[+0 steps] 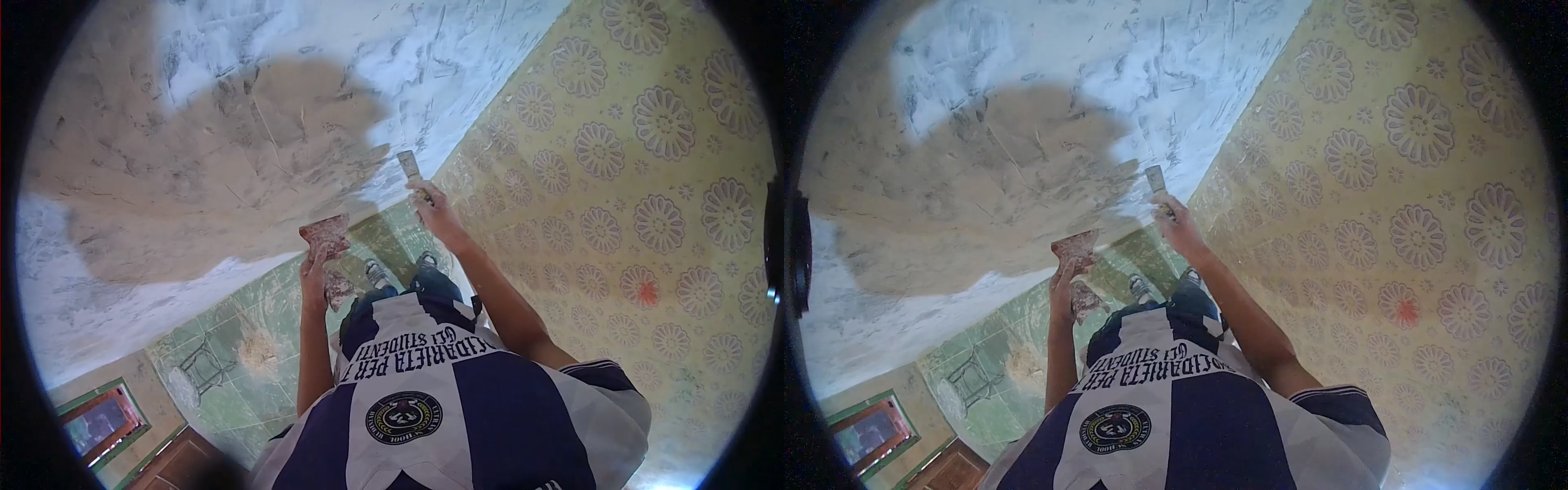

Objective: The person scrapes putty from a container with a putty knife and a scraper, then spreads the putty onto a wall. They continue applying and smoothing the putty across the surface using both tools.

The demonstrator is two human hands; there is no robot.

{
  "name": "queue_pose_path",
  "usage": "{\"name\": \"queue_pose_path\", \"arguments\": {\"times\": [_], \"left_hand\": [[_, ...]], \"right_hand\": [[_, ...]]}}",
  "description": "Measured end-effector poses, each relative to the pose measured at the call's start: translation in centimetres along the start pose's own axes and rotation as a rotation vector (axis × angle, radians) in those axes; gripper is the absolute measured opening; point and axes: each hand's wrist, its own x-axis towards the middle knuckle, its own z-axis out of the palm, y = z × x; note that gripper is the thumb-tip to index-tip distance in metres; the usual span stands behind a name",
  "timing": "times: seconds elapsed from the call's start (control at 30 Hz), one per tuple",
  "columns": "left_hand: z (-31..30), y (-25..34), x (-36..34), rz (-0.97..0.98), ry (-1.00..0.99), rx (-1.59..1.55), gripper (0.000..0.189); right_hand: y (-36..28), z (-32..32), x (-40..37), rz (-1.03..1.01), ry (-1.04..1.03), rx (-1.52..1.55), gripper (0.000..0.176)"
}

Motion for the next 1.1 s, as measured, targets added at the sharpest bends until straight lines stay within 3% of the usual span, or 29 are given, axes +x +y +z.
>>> {"name": "queue_pose_path", "arguments": {"times": [0.2,0.47,0.77,0.97,1.1], "left_hand": [[-0.7,-0.4,0.6,0.009,-0.002,-0.094,0.026],[-0.9,-0.2,2.9,-0.067,0.031,-0.128,0.026],[-3.0,-1.8,5.6,0.016,-0.063,-0.017,0.034],[-2.3,-0.7,5.7,0.016,0.0,-0.041,0.026],[-3.1,-1.3,6.5,0.008,-0.064,-0.027,0.033]], "right_hand": [[-1.3,-1.3,2.2,-0.048,0.007,-0.029,0.027],[-3.5,-0.9,2.6,0.042,0.015,0.024,0.025],[-4.3,-1.0,2.8,0.058,0.019,-0.017,0.025],[-5.9,-1.4,2.6,0.079,0.003,-0.057,0.026],[-6.6,-1.8,2.6,0.094,0.005,-0.032,0.025]]}}
